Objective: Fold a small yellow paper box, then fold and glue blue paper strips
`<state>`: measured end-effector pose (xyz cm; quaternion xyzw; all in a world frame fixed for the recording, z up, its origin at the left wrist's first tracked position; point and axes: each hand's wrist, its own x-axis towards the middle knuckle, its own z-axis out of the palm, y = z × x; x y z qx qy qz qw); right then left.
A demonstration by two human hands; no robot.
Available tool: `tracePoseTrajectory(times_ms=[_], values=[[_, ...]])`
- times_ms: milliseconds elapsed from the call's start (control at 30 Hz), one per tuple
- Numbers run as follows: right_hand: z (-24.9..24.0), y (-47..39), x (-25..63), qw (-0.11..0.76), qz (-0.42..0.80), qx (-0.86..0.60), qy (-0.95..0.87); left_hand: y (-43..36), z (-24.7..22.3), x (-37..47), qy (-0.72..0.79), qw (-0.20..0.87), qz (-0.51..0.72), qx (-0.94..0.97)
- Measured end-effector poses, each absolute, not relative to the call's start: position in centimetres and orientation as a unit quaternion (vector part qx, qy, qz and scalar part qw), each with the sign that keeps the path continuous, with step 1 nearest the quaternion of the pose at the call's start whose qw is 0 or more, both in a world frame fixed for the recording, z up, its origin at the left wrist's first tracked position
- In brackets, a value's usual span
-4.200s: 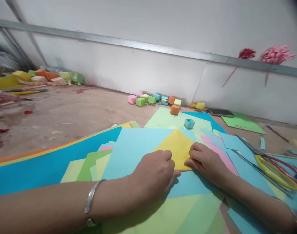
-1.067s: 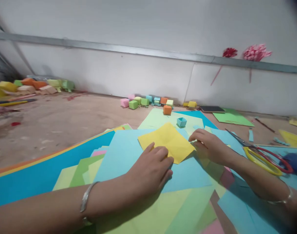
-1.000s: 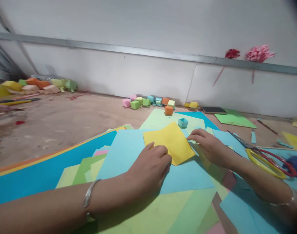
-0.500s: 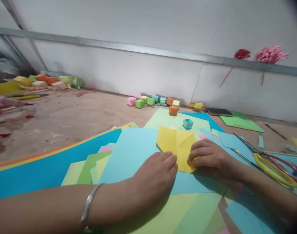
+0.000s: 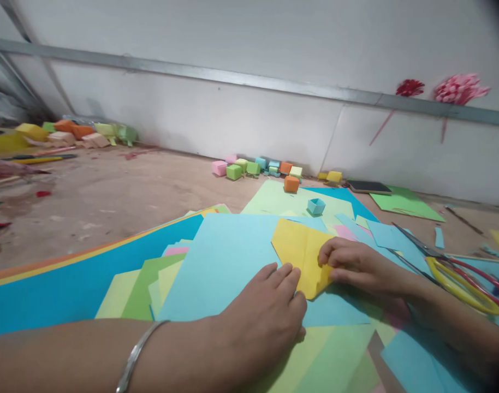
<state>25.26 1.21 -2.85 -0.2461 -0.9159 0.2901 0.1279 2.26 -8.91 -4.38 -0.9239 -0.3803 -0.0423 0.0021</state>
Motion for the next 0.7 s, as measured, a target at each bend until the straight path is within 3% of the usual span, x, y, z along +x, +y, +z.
tracePoseTrajectory(times_ms=[267, 700], values=[[-4.6, 0.2, 24.0, 0.145, 0.131, -0.368, -0.909, -10.1, -4.1, 1.9, -0.408, -0.071, -0.114, -0.903], [-4.7, 0.1, 23.6, 0.128, 0.12, -0.368, -0.913, -9.6, -4.8, 2.3, -0.367, 0.023, -0.079, -0.927]])
